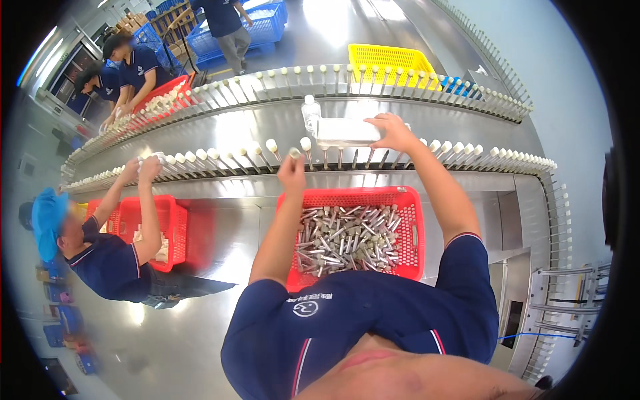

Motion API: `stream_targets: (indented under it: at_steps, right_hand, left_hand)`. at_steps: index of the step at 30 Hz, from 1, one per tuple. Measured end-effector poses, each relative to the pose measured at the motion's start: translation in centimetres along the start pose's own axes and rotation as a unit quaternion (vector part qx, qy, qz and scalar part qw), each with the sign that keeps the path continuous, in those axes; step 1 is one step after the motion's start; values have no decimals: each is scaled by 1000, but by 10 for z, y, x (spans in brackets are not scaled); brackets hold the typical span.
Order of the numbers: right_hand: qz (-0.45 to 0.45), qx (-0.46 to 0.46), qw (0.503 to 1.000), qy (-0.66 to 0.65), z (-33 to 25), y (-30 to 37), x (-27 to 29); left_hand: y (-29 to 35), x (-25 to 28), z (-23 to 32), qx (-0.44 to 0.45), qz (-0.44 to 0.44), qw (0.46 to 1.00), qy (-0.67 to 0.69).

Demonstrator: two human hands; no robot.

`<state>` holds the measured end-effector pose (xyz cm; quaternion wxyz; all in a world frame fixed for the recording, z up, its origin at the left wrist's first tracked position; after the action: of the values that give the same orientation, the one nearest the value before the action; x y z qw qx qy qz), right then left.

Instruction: The person assembles components by picking up white caps and metal tubes from red baskets and fitting them onto the ends of rods on a conveyor belt. The person also handles a white rectangular object, moving it along the conveyor surface.

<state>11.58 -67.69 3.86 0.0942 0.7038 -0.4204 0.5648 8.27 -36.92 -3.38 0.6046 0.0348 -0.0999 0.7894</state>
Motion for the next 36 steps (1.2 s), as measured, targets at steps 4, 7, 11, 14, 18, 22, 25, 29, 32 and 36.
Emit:
stream_targets:
  at_steps: [4,7,11,14,18,22,25,29,32,36]
  right_hand:
    - [41,63,997,-21,-17,-32,5]
    - [16,87,996,-32,-21,-36,-16]
    - [-24,26,999,-6,8,-12,-21]
    - [-75,14,997,30,-5,-21,-22]
    - [-96,1,992,85,-17,-32,-42]
    - [-46,-29,997,62,-5,-26,-19]
    - [41,-48,998,0,-16,-34,-7]
    - [22,-11,999,46,-27,-52,-26]
    - [-76,4,993,94,-28,-50,-41]
    - [-10,17,998,52,-19,-51,-20]
  left_hand:
    - [94,-13,-106,64,-228,937,-256]
    - [161,2,-165,132,-423,781,-441]
    - [193,20,-169,132,-448,759,-453]
    - [193,40,-166,194,-410,786,-420]
    - [196,61,-159,187,-384,819,-382]
    - [195,78,-136,204,-343,858,-324]
    - [192,110,-120,129,-179,891,-397]
    - [223,134,-110,26,-112,919,-377]
    - [232,143,-94,-83,-56,899,-426]
    - [235,146,-89,-43,17,865,-499]
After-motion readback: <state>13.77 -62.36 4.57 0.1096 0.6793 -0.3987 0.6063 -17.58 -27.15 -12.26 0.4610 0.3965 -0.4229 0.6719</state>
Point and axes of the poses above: each hand's wrist, its own y-axis away from the middle knuckle, its own x-axis out of the back of the hand, z = x × y, the point moved 6 cm from there along -y, towards the middle knuckle, and after that the axes turned 15 degrees about x, right-handed, at the moved point
